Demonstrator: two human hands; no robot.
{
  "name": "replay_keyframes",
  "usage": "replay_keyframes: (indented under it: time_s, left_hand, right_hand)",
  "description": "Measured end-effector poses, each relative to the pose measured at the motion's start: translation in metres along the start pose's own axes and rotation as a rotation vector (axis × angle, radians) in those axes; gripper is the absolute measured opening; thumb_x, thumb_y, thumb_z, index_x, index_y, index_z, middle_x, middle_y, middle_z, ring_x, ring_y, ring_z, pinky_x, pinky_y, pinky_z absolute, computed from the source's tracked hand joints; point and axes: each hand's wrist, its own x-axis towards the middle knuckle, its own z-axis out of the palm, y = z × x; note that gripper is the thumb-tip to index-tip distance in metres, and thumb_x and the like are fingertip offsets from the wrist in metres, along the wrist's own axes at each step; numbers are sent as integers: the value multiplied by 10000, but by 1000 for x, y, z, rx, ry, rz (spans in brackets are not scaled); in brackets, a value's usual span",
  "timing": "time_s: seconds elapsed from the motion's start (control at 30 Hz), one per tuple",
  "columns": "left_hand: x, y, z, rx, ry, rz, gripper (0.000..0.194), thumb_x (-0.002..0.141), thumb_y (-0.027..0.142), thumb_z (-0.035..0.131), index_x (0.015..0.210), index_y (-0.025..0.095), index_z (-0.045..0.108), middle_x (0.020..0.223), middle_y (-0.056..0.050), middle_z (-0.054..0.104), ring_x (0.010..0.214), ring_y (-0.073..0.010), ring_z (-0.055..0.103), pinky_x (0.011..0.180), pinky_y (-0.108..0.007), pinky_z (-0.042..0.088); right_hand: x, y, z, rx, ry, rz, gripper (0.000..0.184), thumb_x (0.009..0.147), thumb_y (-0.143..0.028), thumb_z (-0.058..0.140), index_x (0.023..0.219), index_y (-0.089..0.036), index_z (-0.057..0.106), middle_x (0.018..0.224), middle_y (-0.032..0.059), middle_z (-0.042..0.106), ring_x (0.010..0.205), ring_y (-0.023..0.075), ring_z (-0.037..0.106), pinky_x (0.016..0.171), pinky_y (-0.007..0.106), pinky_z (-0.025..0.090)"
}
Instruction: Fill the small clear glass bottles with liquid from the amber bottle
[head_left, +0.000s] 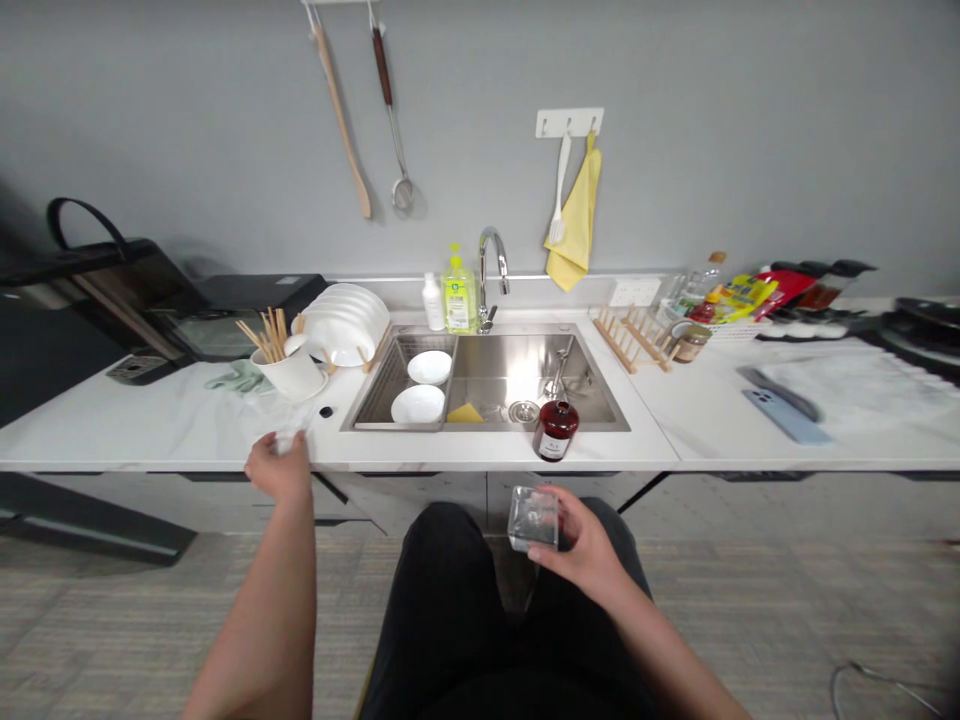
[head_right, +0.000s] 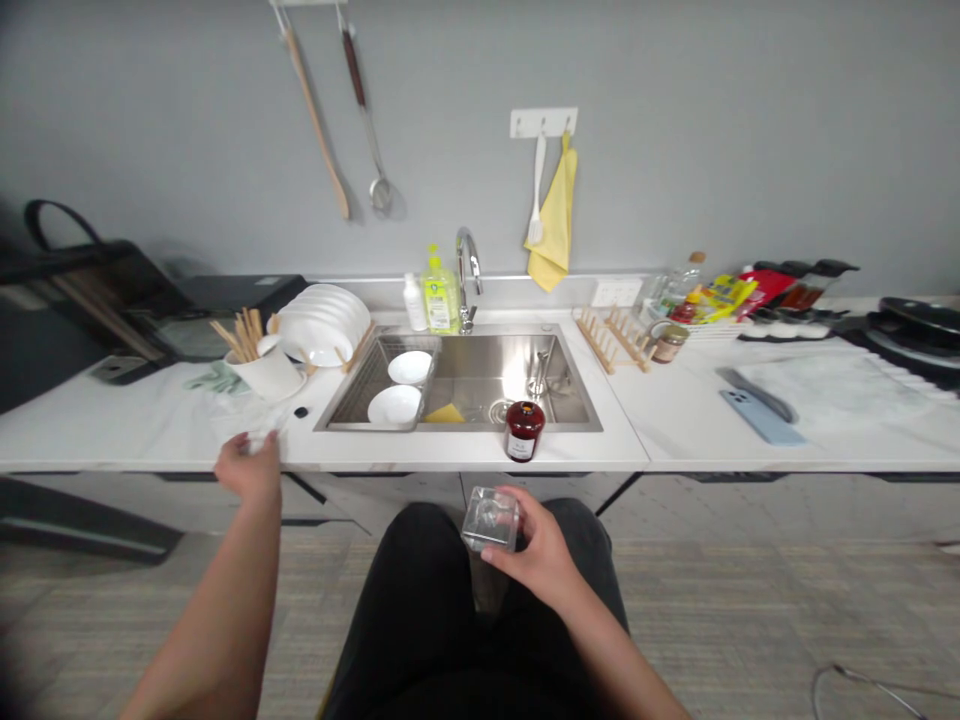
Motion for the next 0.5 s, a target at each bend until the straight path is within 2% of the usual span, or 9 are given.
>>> replay_keyframes:
  time_s: [0.07,0.13,0.2,0.23,0.27,0.3,0.37,0.43,0.5]
  left_hand:
    - [-7,-1,-7,3,70,-7,612,978,464,747,1425,76,592,1459,-234,634,1451,-412,531,1330,-579,343]
    - [-26,0,-14,-21,161,14,593,984,459,738,1423,81,608,1500,-248,618,1516,-410,506,1353,-555,330]
    - [-59,8,-20,-99,222,59,541,1002,450,697,1411,101,625,1504,-244,617,1514,-402,527,1343,-554,359]
    - [-82,15,-23,-167,207,85,521,1007,461,682,1401,124,632,1496,-228,624,1470,-389,565,1314,-551,404]
    - [-108,23,-25,-254,126,113,526,1006,501,688,1399,156,630,1490,-205,632,1396,-369,616,1265,-537,467]
    - [-136,33,-27,-369,-13,162,529,1010,545,696,1399,192,635,1488,-180,644,1363,-352,647,1231,-514,511]
    - [-192,53,-31,-638,-390,270,520,961,577,792,1337,236,683,1477,-166,676,1408,-359,660,1225,-487,543]
    - [-241,72,-36,-816,-789,340,618,934,545,868,1453,263,685,1600,-181,647,1553,-384,603,1303,-516,500]
    - [-276,86,-41,-890,-1074,365,808,904,509,932,1617,306,609,1722,-172,590,1667,-401,514,1377,-567,426]
  right_hand:
    - [-1,-1,2,14,-7,-2,812,740,-450,1073,1435,-258,699,1411,158,817,1224,374,845,1114,532,690]
    - [-3,-1,2,29,-20,-1,820,738,-452,1076,1440,-266,696,1375,149,832,1216,385,850,1100,540,695]
    - [-5,0,3,38,-30,2,827,738,-447,1081,1449,-277,694,1363,141,837,1217,393,850,1101,552,692]
    - [-5,0,3,44,-32,2,831,738,-446,1084,1452,-282,692,1363,138,837,1216,394,850,1103,558,689]
    - [-5,0,4,51,-34,1,833,738,-447,1085,1454,-286,691,1365,136,834,1218,393,847,1106,562,685]
    - [-5,0,5,61,-39,-3,831,741,-449,1086,1454,-290,690,1370,136,829,1223,390,844,1111,564,682]
    - [-2,-1,7,87,-63,-24,819,755,-455,1081,1457,-295,690,1412,138,803,1261,383,825,1129,561,670]
    - [2,-3,11,115,-87,-69,791,774,-461,1072,1455,-302,702,1528,148,729,1349,383,779,1150,552,657]
    - [6,-5,15,138,-105,-116,749,782,-467,1069,1428,-307,726,1650,152,621,1440,391,719,1160,542,651]
